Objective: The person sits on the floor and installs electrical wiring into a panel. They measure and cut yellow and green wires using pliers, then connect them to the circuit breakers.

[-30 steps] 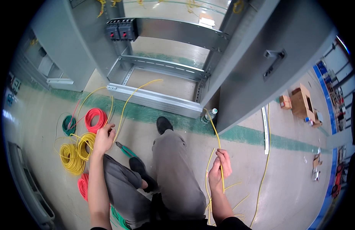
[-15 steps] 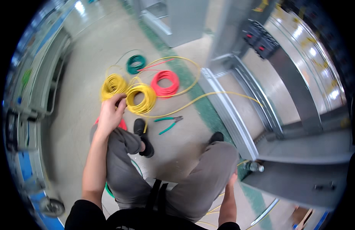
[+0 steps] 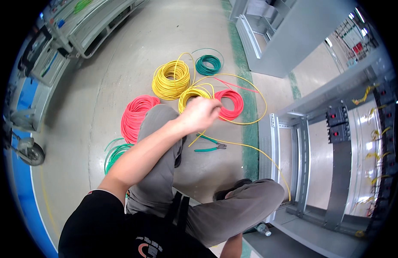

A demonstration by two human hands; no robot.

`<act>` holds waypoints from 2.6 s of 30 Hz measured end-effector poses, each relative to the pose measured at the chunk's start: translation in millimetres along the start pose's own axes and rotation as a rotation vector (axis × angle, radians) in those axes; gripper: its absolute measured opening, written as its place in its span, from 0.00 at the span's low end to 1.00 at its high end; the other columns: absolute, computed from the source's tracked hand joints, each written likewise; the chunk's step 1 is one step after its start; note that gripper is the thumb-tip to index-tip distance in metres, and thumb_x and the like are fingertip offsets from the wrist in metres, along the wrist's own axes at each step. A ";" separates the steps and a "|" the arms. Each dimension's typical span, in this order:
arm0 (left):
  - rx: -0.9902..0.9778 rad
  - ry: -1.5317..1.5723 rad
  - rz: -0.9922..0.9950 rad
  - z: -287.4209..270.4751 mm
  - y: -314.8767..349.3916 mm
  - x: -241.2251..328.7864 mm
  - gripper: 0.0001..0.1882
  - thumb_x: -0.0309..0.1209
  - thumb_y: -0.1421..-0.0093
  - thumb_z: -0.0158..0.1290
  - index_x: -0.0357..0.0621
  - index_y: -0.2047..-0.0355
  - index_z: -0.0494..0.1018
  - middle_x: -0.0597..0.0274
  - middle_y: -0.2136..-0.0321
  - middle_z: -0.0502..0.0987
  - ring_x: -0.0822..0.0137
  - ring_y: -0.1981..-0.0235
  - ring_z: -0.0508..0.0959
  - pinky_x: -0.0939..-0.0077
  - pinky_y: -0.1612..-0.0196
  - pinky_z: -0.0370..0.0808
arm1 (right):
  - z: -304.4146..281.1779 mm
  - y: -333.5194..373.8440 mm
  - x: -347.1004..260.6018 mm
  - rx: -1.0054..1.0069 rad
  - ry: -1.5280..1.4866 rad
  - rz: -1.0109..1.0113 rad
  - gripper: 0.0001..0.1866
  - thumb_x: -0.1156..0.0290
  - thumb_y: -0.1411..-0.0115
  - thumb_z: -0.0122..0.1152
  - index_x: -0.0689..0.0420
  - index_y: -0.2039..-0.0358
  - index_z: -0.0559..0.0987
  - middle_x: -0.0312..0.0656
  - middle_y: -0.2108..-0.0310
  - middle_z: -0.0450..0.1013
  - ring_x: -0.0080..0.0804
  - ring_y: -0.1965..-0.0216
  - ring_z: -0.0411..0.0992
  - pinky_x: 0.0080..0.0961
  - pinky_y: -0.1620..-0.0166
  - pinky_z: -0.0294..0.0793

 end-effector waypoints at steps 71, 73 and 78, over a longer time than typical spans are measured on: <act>-0.327 0.016 -0.052 17.9 17.9 -0.6 0.09 0.25 0.42 0.53 0.31 0.65 0.77 0.41 0.75 0.78 0.49 0.75 0.80 0.64 0.69 0.75 | -155.4 132.2 -409.5 0.079 0.185 -0.802 0.13 0.68 0.38 0.53 0.61 0.57 0.76 0.54 0.62 0.76 0.55 0.59 0.73 0.46 0.56 0.72; -0.355 0.014 -0.025 19.9 23.1 7.3 0.08 0.25 0.42 0.53 0.32 0.65 0.77 0.41 0.75 0.78 0.48 0.73 0.80 0.63 0.68 0.76 | -153.1 141.5 -406.3 0.083 0.194 -0.797 0.13 0.68 0.38 0.52 0.62 0.56 0.76 0.53 0.61 0.76 0.54 0.58 0.73 0.45 0.55 0.72; -0.425 0.023 0.043 32.1 37.5 22.2 0.09 0.26 0.43 0.53 0.34 0.65 0.78 0.42 0.73 0.79 0.46 0.70 0.80 0.61 0.64 0.76 | -142.2 160.5 -389.9 0.115 0.186 -0.802 0.14 0.68 0.38 0.52 0.63 0.55 0.75 0.53 0.60 0.76 0.53 0.56 0.73 0.43 0.53 0.72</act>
Point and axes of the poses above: each hand's wrist, its own y-axis away from the middle knuckle, its own z-axis out of the palm, x = y × z, the point moved 9 cm from there along -y, towards the middle knuckle
